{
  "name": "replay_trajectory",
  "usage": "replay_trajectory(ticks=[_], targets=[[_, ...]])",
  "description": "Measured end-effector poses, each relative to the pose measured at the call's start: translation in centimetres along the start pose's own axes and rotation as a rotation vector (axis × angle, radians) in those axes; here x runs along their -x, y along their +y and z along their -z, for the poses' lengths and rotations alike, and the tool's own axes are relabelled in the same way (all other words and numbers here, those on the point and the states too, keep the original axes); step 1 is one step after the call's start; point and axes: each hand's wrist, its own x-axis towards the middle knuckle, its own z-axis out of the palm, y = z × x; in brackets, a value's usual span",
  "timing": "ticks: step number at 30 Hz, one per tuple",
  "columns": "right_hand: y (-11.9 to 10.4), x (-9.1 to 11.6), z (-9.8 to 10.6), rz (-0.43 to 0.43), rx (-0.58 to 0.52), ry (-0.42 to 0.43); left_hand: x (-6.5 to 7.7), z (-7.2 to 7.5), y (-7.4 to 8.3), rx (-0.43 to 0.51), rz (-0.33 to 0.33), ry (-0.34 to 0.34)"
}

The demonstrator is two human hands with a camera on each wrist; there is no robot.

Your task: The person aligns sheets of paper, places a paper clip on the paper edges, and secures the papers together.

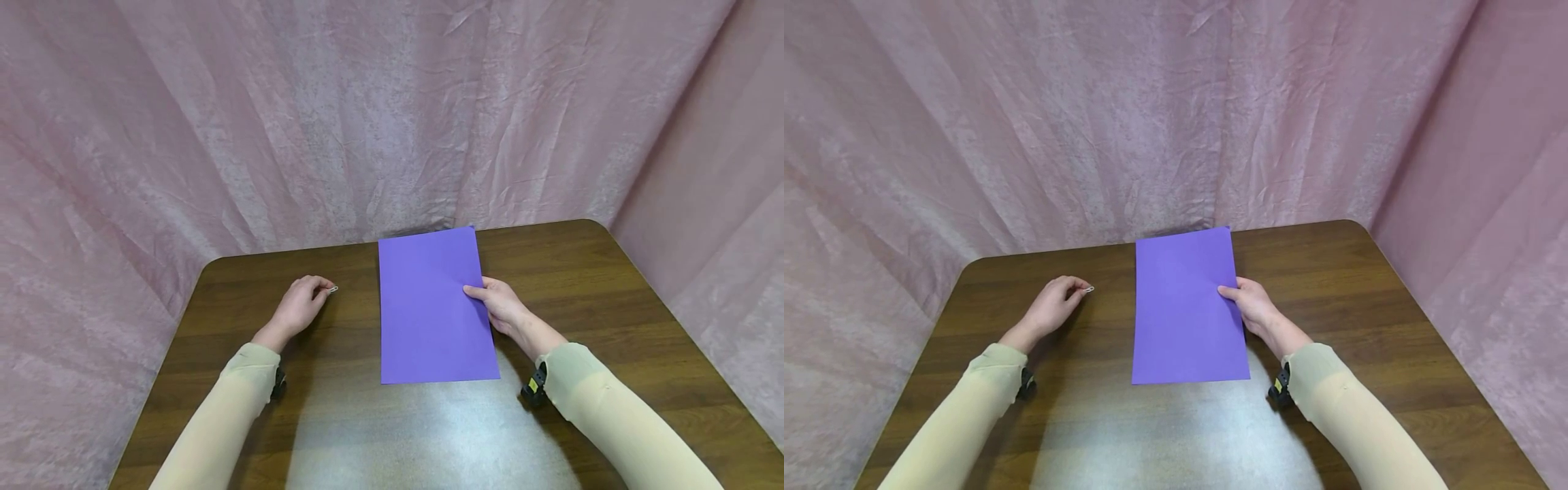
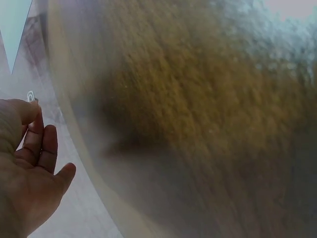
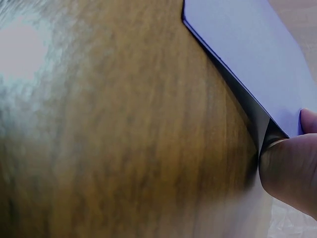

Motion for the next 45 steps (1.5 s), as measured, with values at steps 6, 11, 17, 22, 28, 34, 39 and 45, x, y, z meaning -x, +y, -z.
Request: replay_trajectory(ticks=[6, 11, 17, 22, 28, 34, 39, 45], targets=[[-0.1, 0.1, 0.0, 0.003, -0.001, -0.008, 0.2, -0.2, -0.4, 0.023, 0.018, 0.016], [-0.1, 0.0, 0.1, 0.006, 0.005, -0.008, 0.2, 0.1, -0.3, 0.050, 0.046, 0.013], [-0.1, 0.0, 0.1, 0.007, 0.001, -0.011, 0.3, 0.4, 0.2, 0.126, 0.081, 0.020], [-0.1, 0.1, 0.1, 0.006, -0.002, -0.011, 0.3, 0.4, 0.4, 0.172, 0.103, 0.062], [-0.1, 0.0, 0.0, 0.000, -0.025, -0.016, 0.3, 0.3, 0.5, 0.223, 0.128, 0.094], [-0.2, 0.0, -0.1, 0.002, -0.035, -0.018, 0.3, 0.3, 0.4, 0.285, 0.065, 0.138], [-0.3, 0.1, 0.0, 0.004, -0.017, -0.010, 0.4, 0.4, 0.6, 0.297, 0.084, 0.167], [-0.5, 0.1, 0.0, 0.010, 0.013, -0.007, 0.3, 0.4, 0.8, 0.287, 0.086, 0.188]])
